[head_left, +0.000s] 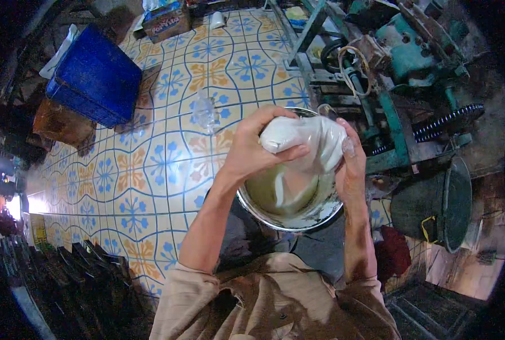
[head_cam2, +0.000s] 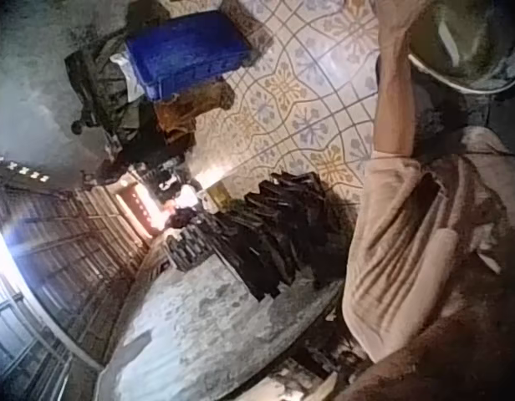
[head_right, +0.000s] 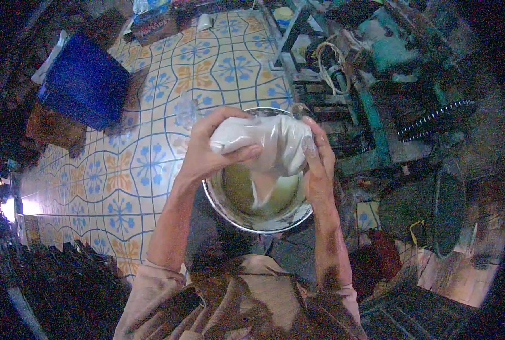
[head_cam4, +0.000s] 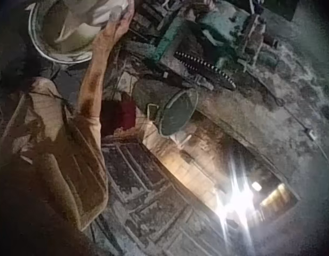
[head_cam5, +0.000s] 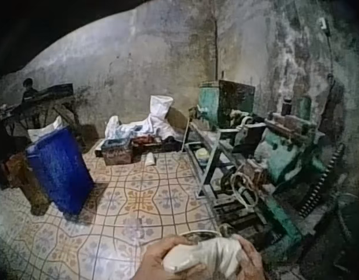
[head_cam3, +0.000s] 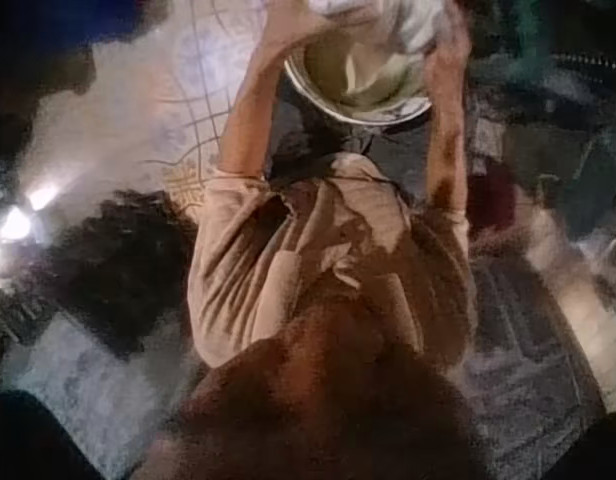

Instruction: The person cracks several eggs into a bucket containing liquid, adds a bag of white powder and a bag of yellow powder, and mixes the ingredients together by hand. They also add a scoop of water from a larger container during the mixing process.

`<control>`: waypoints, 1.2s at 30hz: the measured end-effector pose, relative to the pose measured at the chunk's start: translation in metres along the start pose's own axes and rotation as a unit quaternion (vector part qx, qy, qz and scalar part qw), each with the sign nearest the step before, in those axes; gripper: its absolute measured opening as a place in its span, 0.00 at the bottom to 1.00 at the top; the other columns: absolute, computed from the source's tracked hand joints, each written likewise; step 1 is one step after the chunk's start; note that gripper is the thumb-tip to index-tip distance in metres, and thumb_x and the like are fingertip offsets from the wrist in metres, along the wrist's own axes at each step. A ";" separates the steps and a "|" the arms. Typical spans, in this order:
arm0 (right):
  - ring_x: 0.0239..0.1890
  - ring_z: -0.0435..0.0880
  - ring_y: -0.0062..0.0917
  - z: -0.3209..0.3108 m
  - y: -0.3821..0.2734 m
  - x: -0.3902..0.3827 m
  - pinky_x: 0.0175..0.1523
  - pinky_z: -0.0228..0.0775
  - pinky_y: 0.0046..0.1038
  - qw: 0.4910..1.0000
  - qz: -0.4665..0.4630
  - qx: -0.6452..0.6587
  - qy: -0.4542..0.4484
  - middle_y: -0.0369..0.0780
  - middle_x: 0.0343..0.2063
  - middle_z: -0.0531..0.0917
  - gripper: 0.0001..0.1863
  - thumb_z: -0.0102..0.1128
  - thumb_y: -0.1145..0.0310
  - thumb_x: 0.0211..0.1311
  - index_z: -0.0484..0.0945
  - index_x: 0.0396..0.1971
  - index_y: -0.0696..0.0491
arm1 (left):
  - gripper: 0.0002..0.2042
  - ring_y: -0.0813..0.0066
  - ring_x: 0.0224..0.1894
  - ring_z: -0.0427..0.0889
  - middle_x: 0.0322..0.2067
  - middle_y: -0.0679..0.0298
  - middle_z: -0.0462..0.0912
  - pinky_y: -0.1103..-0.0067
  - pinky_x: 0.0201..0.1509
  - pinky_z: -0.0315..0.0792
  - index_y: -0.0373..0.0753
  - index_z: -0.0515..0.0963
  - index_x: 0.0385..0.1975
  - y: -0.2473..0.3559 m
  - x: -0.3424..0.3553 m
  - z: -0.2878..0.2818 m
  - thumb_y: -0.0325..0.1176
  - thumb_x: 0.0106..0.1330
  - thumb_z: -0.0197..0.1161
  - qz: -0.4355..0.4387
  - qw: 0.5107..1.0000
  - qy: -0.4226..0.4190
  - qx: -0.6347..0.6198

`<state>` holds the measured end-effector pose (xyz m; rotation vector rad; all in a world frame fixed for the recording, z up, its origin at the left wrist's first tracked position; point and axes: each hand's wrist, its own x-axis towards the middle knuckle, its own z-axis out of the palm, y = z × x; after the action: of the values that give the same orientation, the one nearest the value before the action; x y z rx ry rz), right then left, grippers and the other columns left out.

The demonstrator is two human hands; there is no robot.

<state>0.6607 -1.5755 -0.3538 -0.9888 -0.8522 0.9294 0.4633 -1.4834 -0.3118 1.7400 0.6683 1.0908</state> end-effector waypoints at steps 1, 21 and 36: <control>0.59 0.70 0.26 -0.005 0.002 0.002 0.64 0.58 0.28 0.999 -0.012 -0.048 0.004 0.42 0.57 0.72 0.24 0.51 0.63 0.67 0.68 0.60 0.57 | 0.22 0.73 0.42 0.80 0.37 0.62 0.82 0.77 0.49 0.73 0.37 0.79 0.39 0.000 0.003 0.000 0.35 0.44 0.79 0.028 0.999 -0.018 0.008; 0.37 0.77 0.19 -0.009 -0.021 0.006 0.47 0.70 0.24 0.931 0.043 -0.343 -0.119 0.37 0.39 0.80 0.26 0.69 0.71 0.46 0.76 0.50 0.53 | 0.16 0.64 0.39 0.74 0.30 0.63 0.75 0.72 0.45 0.68 0.41 0.74 0.27 -0.018 0.018 -0.002 0.36 0.43 0.74 0.134 0.965 -0.211 0.083; 0.36 0.83 0.40 0.005 0.005 -0.013 0.42 0.74 0.35 0.889 -0.050 -0.445 -0.097 0.44 0.33 0.84 0.09 0.61 0.71 0.53 0.81 0.35 0.54 | 0.48 0.58 0.74 0.41 0.67 0.48 0.58 0.67 0.72 0.47 0.40 0.57 0.68 -0.035 -0.017 0.005 0.50 0.47 0.74 0.016 0.971 -0.090 -0.223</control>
<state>0.6498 -1.5849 -0.3588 -1.6252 -1.5515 0.5271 0.4615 -1.4851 -0.3513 1.4386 0.2551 0.9989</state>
